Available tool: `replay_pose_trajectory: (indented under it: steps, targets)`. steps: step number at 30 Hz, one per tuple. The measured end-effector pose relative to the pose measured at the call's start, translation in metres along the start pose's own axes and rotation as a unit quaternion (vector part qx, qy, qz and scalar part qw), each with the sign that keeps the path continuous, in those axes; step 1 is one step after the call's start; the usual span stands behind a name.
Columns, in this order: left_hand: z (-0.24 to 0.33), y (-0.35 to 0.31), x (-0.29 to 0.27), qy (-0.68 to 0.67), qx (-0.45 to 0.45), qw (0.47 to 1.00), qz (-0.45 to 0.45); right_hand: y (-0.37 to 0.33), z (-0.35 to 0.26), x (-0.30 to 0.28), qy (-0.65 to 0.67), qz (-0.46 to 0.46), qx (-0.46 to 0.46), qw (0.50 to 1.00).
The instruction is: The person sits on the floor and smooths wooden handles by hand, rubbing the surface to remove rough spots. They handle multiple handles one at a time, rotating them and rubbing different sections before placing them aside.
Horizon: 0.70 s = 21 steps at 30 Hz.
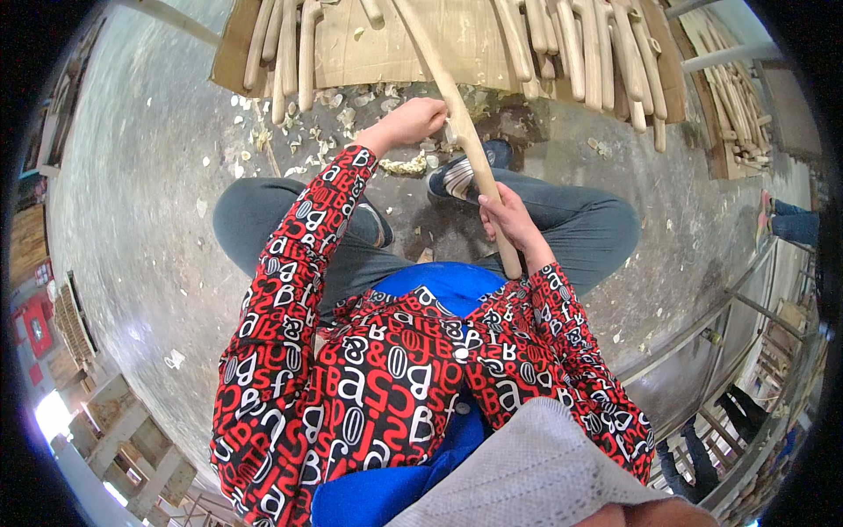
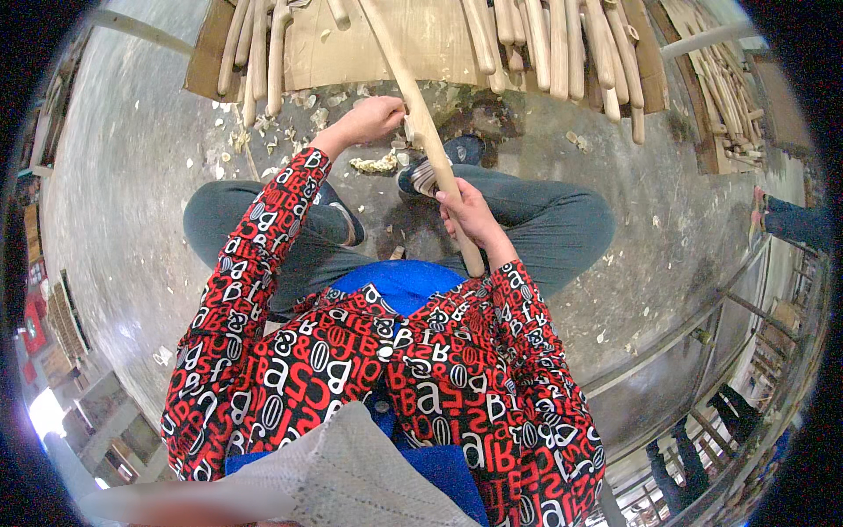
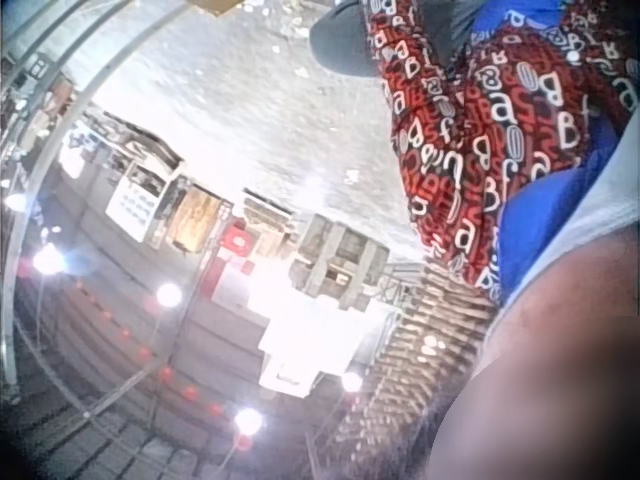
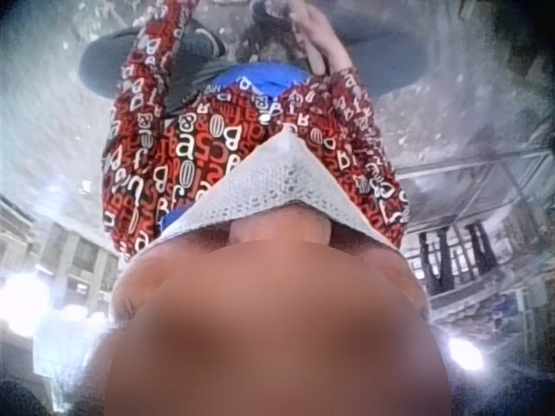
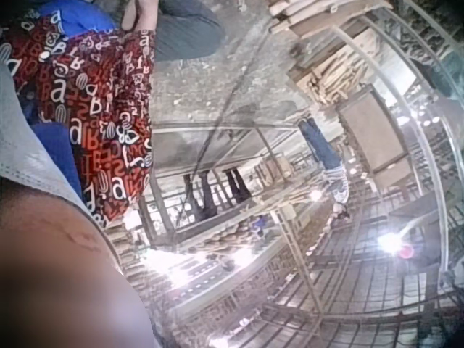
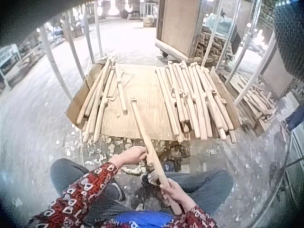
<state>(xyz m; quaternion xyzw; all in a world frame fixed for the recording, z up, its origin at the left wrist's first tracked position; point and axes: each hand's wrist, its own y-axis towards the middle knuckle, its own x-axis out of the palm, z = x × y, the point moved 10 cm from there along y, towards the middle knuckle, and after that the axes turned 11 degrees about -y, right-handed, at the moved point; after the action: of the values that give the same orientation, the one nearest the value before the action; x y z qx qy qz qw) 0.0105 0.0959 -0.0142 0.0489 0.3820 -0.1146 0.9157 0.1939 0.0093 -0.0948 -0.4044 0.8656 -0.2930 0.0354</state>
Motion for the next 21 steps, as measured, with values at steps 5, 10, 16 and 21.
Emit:
replay_pose_trajectory:
  steps: [5,10,16,21]
  targets:
    - [-0.051,-0.019,0.002,-0.293,-0.157,0.939,0.092,0.002,-0.009,0.019,0.122,-0.077,0.014,0.989]
    - [-0.045,-0.011,0.018,-0.682,-0.129,0.693,0.197,-0.001,-0.017,0.036,0.39,-0.227,0.01,0.892]
    - [-0.032,-0.005,0.011,-0.741,-0.095,0.62,0.241,-0.002,-0.033,0.052,0.49,-0.313,-0.017,0.814]
    - [-0.04,-0.024,0.015,-0.779,-0.111,0.507,0.351,0.009,-0.044,0.065,0.506,-0.302,-0.029,0.808]
